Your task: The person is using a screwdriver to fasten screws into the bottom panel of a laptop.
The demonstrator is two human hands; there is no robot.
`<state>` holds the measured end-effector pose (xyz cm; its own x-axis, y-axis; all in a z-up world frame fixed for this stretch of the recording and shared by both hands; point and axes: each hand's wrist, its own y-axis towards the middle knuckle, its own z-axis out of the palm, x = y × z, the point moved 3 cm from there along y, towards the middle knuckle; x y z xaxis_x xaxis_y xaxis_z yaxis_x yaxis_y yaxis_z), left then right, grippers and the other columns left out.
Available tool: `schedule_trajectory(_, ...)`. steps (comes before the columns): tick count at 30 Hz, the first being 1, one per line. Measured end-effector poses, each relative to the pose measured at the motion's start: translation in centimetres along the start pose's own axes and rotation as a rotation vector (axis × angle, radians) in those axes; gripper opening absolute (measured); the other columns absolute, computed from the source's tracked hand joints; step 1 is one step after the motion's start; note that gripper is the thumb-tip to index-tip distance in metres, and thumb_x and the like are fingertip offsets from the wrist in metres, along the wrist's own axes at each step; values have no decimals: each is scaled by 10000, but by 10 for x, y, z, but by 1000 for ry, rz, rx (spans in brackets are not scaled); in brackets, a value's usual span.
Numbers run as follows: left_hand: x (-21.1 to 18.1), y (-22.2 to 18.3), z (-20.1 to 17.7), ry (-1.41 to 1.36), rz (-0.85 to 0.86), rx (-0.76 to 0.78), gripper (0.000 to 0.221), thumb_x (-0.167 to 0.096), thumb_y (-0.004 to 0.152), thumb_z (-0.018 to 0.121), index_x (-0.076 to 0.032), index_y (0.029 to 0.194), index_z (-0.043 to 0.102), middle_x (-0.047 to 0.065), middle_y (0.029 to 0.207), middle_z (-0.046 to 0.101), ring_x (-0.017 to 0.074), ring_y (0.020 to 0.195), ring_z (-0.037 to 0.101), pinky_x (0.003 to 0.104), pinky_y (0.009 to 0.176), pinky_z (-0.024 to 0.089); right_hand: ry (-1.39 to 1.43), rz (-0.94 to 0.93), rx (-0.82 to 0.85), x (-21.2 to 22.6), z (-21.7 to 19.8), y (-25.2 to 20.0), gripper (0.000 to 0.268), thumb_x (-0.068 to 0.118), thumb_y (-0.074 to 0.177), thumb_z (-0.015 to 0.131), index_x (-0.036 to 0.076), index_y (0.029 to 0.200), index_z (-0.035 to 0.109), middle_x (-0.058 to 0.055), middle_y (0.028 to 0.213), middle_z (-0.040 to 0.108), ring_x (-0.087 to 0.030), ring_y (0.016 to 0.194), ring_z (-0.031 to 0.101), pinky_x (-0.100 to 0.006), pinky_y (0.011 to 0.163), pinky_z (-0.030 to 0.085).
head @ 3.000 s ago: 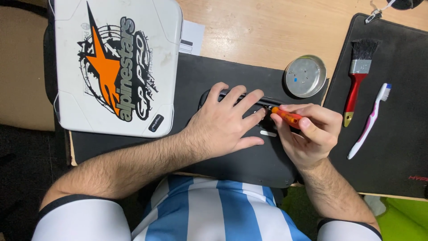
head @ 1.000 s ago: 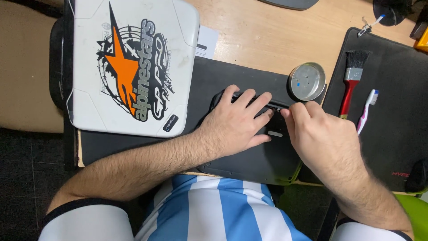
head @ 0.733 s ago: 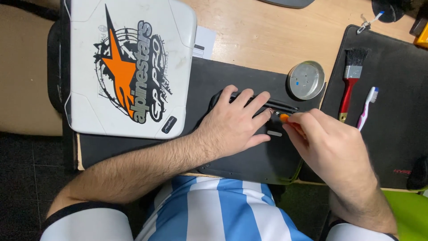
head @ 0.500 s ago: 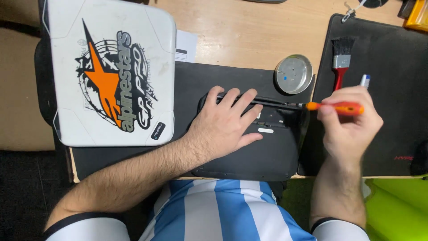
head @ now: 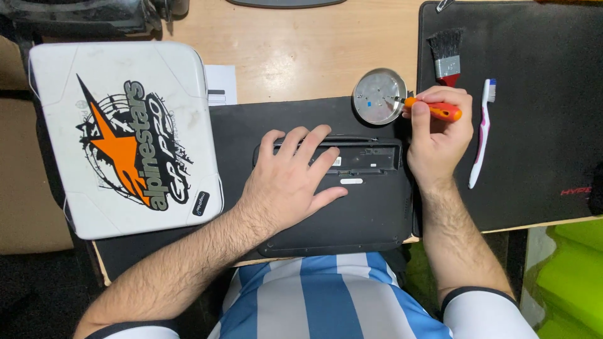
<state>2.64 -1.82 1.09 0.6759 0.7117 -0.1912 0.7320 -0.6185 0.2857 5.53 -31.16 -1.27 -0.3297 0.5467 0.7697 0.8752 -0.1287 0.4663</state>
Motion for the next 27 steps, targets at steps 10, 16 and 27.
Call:
schedule_trajectory(10, 2, 0, -4, -26, 7, -7, 722, -816, 954, 974, -215, 1309, 789, 102, 1645, 689, 327, 1387, 679, 547, 1095, 515, -23, 16, 41, 5, 5, 4, 89, 12, 1299, 715, -30, 1312, 637, -234, 1264, 682, -330, 1119, 727, -431, 1005, 675)
schedule_trajectory(16, 3, -6, -6, -138, 70, -114, 596, -672, 1022, 1019, -169, 1271, 818, 90, 1543, 691, 363, 1255, 608, 572, 1027, 511, 46, 21, 22, 6, 2, 2, 100, 21, 1314, 694, -31, 1330, 610, -246, 1268, 663, -331, 1051, 738, -420, 954, 700)
schedule_trajectory(27, -12, -8, -24, -207, 418, -425, 440, -238, 1235, 804, -153, 842, 625, 6, 813, 559, 218, 701, 459, 365, 665, 339, 53, 20, 7, 6, 6, 1, 84, -38, 1272, 717, -21, 1298, 639, -213, 1262, 682, -304, 972, 777, -391, 914, 696)
